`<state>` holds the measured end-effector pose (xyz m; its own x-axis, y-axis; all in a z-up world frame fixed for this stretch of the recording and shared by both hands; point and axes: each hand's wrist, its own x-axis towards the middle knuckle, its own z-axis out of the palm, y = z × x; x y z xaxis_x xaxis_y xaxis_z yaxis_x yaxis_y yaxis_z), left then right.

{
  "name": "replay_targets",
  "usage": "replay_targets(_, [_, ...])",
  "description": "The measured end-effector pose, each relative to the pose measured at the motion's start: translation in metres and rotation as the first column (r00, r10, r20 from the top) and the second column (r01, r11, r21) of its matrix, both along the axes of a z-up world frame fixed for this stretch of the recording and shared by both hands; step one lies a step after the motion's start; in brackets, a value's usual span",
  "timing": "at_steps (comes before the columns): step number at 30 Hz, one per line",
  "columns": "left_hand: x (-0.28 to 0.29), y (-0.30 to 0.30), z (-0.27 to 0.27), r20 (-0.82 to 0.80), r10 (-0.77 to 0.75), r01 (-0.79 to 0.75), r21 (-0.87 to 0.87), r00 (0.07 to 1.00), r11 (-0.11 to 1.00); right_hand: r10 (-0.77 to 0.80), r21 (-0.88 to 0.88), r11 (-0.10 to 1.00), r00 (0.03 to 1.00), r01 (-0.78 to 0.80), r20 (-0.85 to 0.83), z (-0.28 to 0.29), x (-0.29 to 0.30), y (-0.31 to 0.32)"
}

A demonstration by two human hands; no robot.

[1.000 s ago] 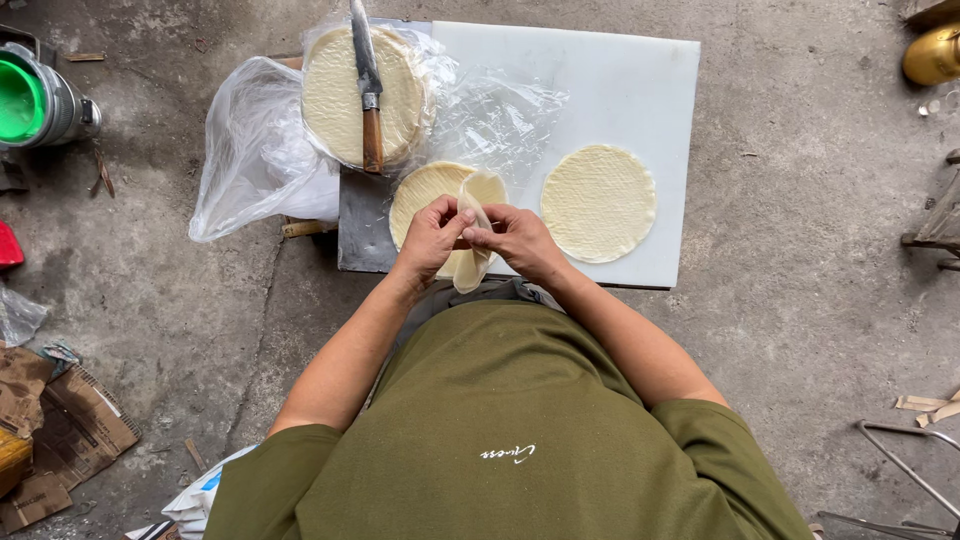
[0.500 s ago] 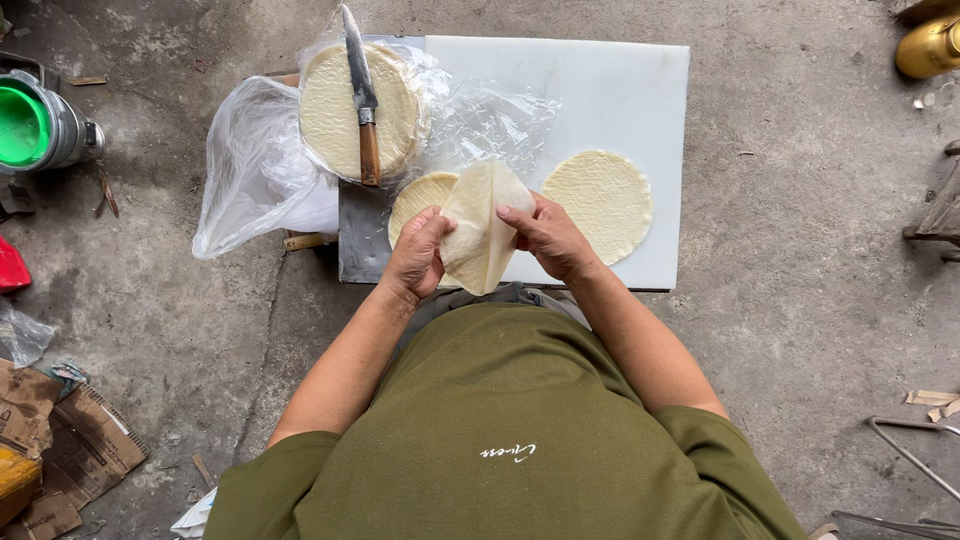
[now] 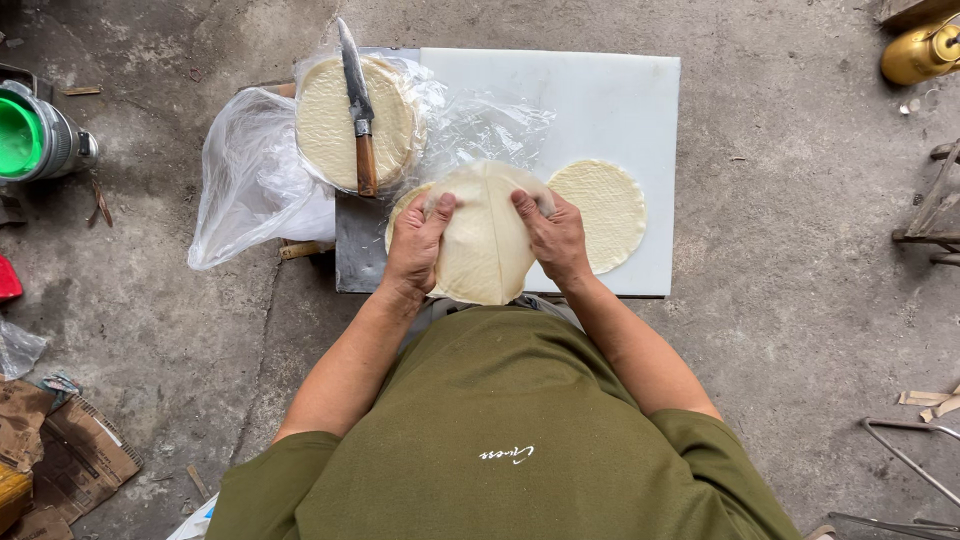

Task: The person peels apart thin, circular white layers from a stack by hand and places them on a table.

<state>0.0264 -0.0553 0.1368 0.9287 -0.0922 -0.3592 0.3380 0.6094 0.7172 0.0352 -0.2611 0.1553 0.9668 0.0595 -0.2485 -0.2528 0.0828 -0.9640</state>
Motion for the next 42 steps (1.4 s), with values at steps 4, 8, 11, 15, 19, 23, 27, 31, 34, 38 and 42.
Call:
replay_targets(4, [0.004, 0.017, -0.013, -0.024, 0.091, -0.092, -0.091, 0.996, 0.992, -0.150, 0.143, 0.977, 0.987, 0.158, -0.063, -0.012, 0.007, -0.021])
replay_targets(8, [0.005, 0.039, -0.026, -0.042, 0.136, -0.139, -0.105, 0.990, 0.985, -0.301, 0.150, 0.934, 0.940, 0.325, -0.163, -0.027, 0.012, -0.046])
replay_targets(11, [0.003, 0.048, -0.040, -0.037, 0.154, -0.156, -0.077, 0.987, 0.985, -0.389, 0.215, 0.887, 0.911, 0.410, -0.135, -0.032, 0.011, -0.066])
replay_targets(15, [-0.005, 0.053, -0.076, -0.072, 0.129, -0.130, 0.001, 0.989, 0.992, -0.484, 0.155, 0.852, 0.865, 0.500, -0.133, -0.027, 0.002, -0.094])
replay_targets(19, [-0.014, 0.055, -0.115, -0.077, 0.163, -0.145, 0.198, 0.984, 0.969, -0.576, -0.032, 0.817, 0.817, 0.576, -0.029, -0.013, -0.009, -0.131])
replay_targets(23, [-0.020, 0.061, -0.131, -0.040, 0.122, -0.086, 0.507, 0.992, 0.858, -0.554, -0.437, 0.707, 0.819, 0.556, 0.147, -0.016, -0.012, -0.163])
replay_targets(27, [-0.017, 0.062, -0.132, -0.086, 0.097, -0.027, 0.591, 0.992, 0.806, -0.224, -0.805, 0.400, 0.899, 0.438, 0.377, -0.062, 0.006, -0.141])
replay_targets(31, [-0.015, 0.062, -0.131, -0.069, 0.111, -0.055, 0.550, 0.991, 0.833, 0.194, -0.953, 0.263, 0.959, 0.150, 0.205, -0.104, -0.012, -0.082])
replay_targets(34, [-0.016, 0.061, -0.131, -0.054, 0.116, -0.068, 0.544, 0.992, 0.836, 0.336, -0.967, 0.218, 0.920, 0.134, 0.203, -0.112, -0.036, -0.062])
replay_targets(38, [-0.018, 0.062, -0.134, -0.037, 0.119, -0.080, 0.545, 0.992, 0.835, 0.423, -0.960, 0.185, 0.865, 0.208, 0.269, -0.109, -0.044, -0.062])
replay_targets(42, [-0.017, 0.063, -0.134, -0.049, 0.120, -0.079, 0.505, 0.992, 0.860, 0.443, -0.970, 0.168, 0.865, 0.177, 0.235, -0.104, -0.043, -0.065])
